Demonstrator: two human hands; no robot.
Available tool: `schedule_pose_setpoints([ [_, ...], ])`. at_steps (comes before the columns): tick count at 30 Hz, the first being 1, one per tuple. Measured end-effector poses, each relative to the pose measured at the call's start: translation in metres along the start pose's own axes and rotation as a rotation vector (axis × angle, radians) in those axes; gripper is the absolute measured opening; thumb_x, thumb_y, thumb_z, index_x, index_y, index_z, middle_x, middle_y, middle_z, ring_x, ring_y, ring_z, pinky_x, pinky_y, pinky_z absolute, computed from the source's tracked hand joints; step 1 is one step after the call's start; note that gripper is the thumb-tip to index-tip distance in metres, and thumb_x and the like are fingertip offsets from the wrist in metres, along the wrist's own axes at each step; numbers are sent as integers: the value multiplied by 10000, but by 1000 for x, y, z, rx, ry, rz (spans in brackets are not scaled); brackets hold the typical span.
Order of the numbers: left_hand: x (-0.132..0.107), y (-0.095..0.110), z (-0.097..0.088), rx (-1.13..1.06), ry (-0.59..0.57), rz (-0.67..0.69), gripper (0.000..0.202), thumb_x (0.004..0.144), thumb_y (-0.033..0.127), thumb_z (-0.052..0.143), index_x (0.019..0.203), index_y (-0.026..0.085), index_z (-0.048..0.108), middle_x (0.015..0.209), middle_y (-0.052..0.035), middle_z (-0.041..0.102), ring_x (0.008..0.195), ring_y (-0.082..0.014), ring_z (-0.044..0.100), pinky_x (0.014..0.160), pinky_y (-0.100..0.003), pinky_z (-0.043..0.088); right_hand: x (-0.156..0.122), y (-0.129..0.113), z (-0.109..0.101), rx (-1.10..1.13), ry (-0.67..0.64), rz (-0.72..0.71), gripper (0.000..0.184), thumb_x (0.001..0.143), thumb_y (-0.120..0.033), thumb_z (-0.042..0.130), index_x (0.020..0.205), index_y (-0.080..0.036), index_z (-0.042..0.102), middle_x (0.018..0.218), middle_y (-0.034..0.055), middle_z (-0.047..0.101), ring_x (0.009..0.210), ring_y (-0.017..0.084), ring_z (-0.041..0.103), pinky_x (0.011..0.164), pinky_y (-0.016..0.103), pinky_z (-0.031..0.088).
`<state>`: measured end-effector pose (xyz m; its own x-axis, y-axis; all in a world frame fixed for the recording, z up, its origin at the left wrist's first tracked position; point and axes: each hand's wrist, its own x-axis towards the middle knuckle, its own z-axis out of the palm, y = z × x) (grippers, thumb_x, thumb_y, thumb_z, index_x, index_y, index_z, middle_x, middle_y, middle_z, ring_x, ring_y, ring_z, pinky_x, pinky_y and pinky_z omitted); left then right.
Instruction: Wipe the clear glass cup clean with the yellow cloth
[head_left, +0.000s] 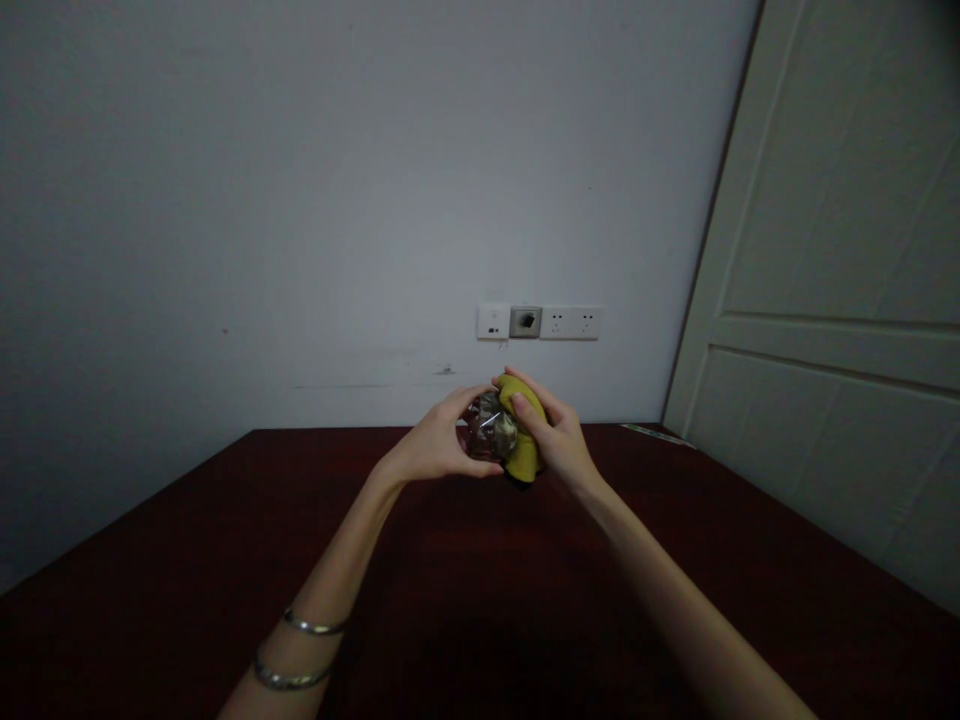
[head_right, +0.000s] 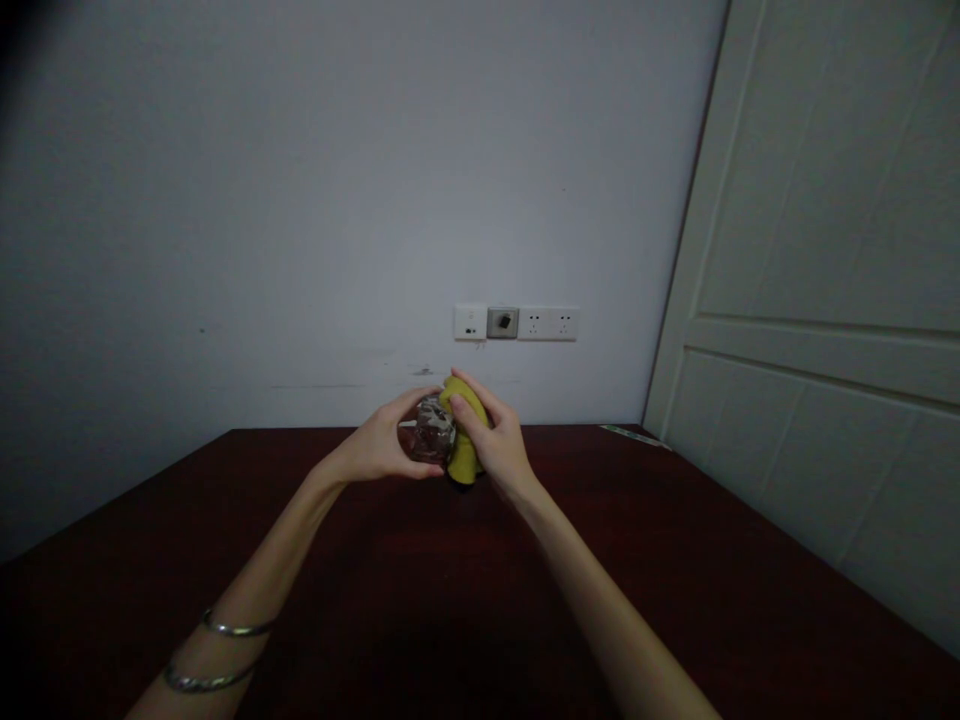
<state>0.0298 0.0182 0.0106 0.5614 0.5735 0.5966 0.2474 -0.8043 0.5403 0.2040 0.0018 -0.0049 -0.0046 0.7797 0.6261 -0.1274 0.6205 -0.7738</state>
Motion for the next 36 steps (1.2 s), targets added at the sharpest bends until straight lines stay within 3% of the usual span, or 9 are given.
schedule_pose_setpoints([
  [4, 0, -1, 0, 3, -13, -12, 884, 558, 309, 816, 1337, 185, 417, 1341, -144, 477, 1186, -307, 505, 1037, -529, 382, 1, 2, -1, 26, 7, 17, 536, 751, -489, 665, 1218, -233, 604, 1190, 69, 666, 1088, 253, 622, 967, 434, 483],
  [12, -1, 1, -3, 61, -14, -46, 916, 546, 331, 819, 1349, 181, 406, 1337, -142, 487, 1192, -310, 501, 1053, -518, 365, -2, -2, -4, -126, -54, -122, 438, 781, -460, 638, 1167, -255, 632, 1191, 43, 663, 1084, 228, 611, 985, 418, 460],
  [20, 0, 8, 0, 19, -43, -2, 878, 563, 289, 817, 1339, 200, 417, 1361, -140, 466, 1216, -310, 485, 1051, -522, 370, 2, 4, -1, -59, 32, -45, 440, 828, -496, 562, 1174, -228, 609, 1207, 64, 647, 1101, 244, 602, 985, 434, 453],
  [23, 0, 7, 1, 61, -23, -8, 902, 546, 311, 830, 1336, 189, 413, 1339, -139, 481, 1198, -313, 495, 1046, -508, 379, -2, -1, 1, -182, 26, -157, 375, 859, -441, 539, 1169, -243, 610, 1196, 54, 645, 1108, 234, 592, 1000, 420, 439],
  [29, 1, 9, 1, 81, -29, -16, 802, 592, 310, 802, 1301, 190, 446, 1250, -113, 538, 1159, -305, 514, 1017, -483, 404, -12, -15, 1, -591, -130, -485, 384, 864, -303, 558, 1247, -276, 564, 1256, 79, 575, 1176, 239, 535, 1031, 434, 408],
  [36, 1, 10, 4, 224, -22, 11, 711, 602, 306, 798, 1227, 176, 487, 1173, -98, 521, 1092, -288, 523, 958, -450, 443, -7, -15, 5, -636, -8, -449, 394, 865, -296, 561, 1257, -253, 558, 1191, 103, 596, 1125, 250, 560, 983, 444, 451],
])
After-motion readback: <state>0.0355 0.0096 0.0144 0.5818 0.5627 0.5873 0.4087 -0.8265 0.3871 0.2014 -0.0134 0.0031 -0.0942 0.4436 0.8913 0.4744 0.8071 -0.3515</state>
